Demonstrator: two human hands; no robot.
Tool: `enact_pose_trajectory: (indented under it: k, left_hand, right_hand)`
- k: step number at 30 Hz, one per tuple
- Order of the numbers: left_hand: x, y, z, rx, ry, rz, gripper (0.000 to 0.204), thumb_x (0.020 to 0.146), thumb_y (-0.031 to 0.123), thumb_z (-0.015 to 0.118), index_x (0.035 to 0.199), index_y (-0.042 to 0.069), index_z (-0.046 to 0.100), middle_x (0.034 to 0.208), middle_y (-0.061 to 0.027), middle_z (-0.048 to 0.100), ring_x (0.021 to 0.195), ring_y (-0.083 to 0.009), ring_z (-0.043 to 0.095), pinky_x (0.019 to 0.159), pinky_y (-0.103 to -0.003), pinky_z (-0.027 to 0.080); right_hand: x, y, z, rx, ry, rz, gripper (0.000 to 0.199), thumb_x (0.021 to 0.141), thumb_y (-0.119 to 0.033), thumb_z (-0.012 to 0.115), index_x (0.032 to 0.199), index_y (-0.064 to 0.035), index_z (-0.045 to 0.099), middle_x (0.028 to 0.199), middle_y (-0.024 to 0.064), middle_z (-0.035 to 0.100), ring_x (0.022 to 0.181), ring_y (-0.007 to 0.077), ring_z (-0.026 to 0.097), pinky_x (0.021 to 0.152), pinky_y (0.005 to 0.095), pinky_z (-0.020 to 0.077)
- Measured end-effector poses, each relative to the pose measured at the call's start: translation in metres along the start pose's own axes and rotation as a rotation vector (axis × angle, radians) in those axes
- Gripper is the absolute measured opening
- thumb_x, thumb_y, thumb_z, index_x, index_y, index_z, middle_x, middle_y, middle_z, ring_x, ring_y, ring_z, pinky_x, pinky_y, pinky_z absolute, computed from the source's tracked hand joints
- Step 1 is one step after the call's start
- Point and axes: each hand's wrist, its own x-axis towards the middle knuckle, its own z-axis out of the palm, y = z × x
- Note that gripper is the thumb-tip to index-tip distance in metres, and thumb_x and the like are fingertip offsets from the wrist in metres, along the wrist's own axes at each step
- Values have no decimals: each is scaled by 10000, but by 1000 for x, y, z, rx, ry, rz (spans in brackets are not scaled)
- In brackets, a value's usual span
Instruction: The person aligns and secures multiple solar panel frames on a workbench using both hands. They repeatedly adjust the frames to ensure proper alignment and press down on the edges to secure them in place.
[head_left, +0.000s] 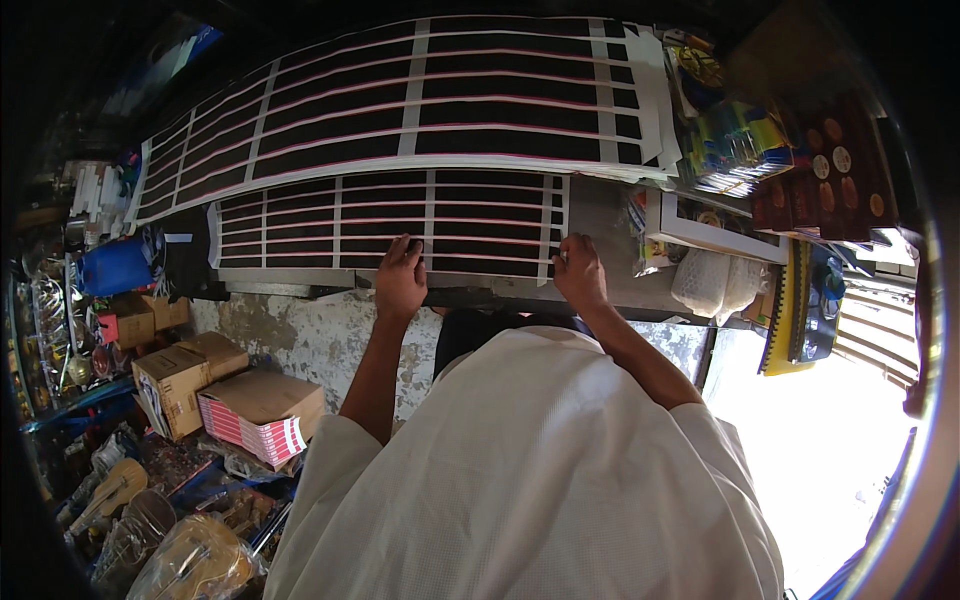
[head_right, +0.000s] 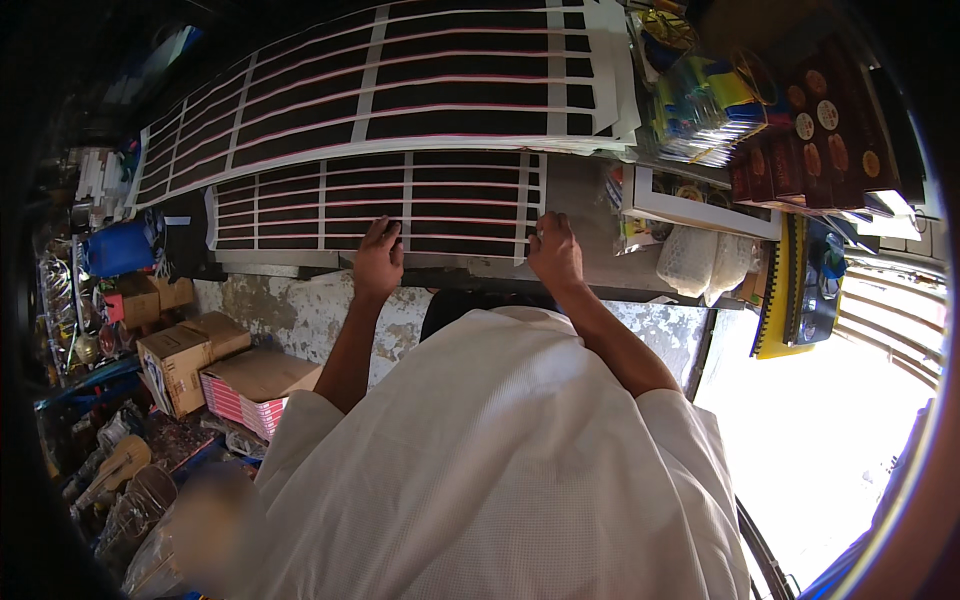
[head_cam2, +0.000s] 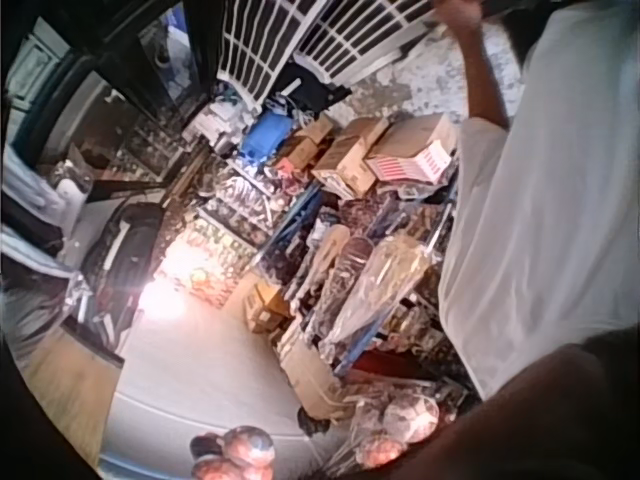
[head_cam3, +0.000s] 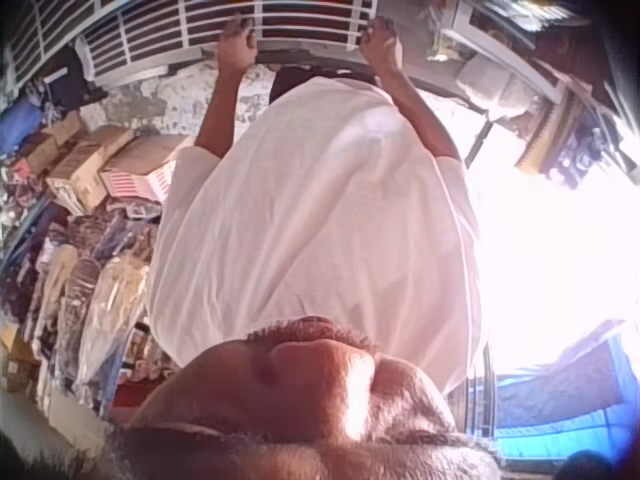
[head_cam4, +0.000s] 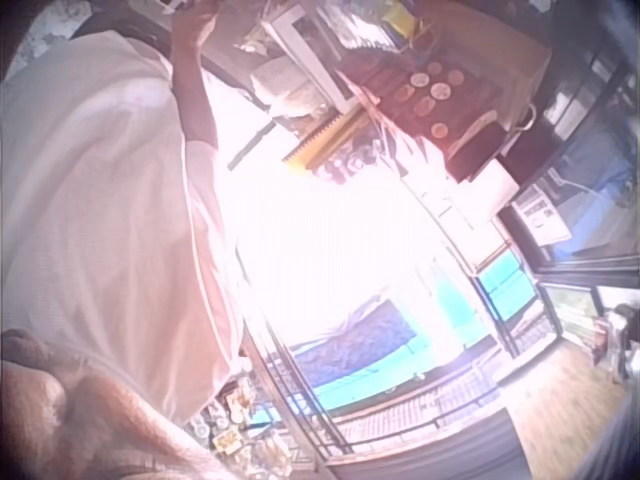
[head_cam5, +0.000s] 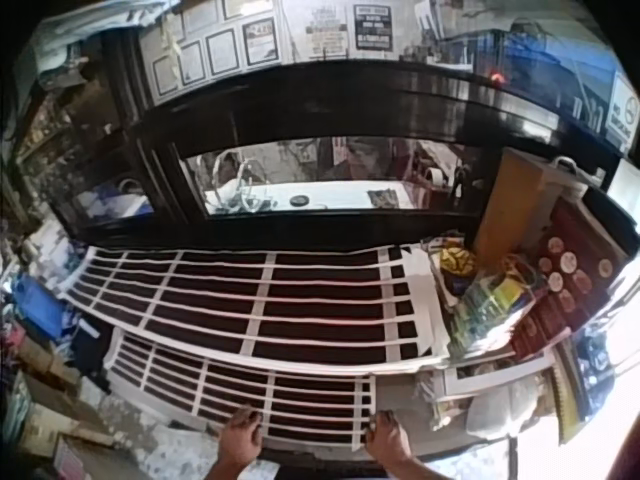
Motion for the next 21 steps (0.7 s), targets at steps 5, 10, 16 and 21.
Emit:
enact_pose_trajectory:
  k: [5,10,16,21]
  left_hand:
    - [-3,-4,11,75,-57,-22,416,1028,169,652,1420,50,723,1622,-192,580,1485,-409,564,1179,-519,516]
    - [-7,-4,20,65,-53,-71,438,1063,228,611,1470,96,703,1675,-148,543,1560,-375,495,1238,-587,436]
    - [-11,0,19,88,-125,-178,457,1093,280,583,1527,180,683,1720,-64,510,1623,-313,425,1293,-765,228]
    - [-11,2,17,69,-147,-212,462,1103,290,581,1549,214,671,1739,-25,492,1633,-275,411,1307,-786,136]
  right_hand:
    - [5,3,5,72,-27,22,228,914,-55,787,1065,-35,617,1001,223,704,946,462,726,818,540,589]
    - [10,5,9,114,-7,50,200,921,-59,752,1071,-21,626,941,243,748,908,471,761,805,530,607]
    - [13,5,12,144,45,109,170,900,-42,701,1057,-15,643,852,232,748,844,459,768,783,503,615]
    - [16,9,16,116,42,181,224,874,-74,792,1053,-40,661,868,203,764,824,391,786,763,463,615]
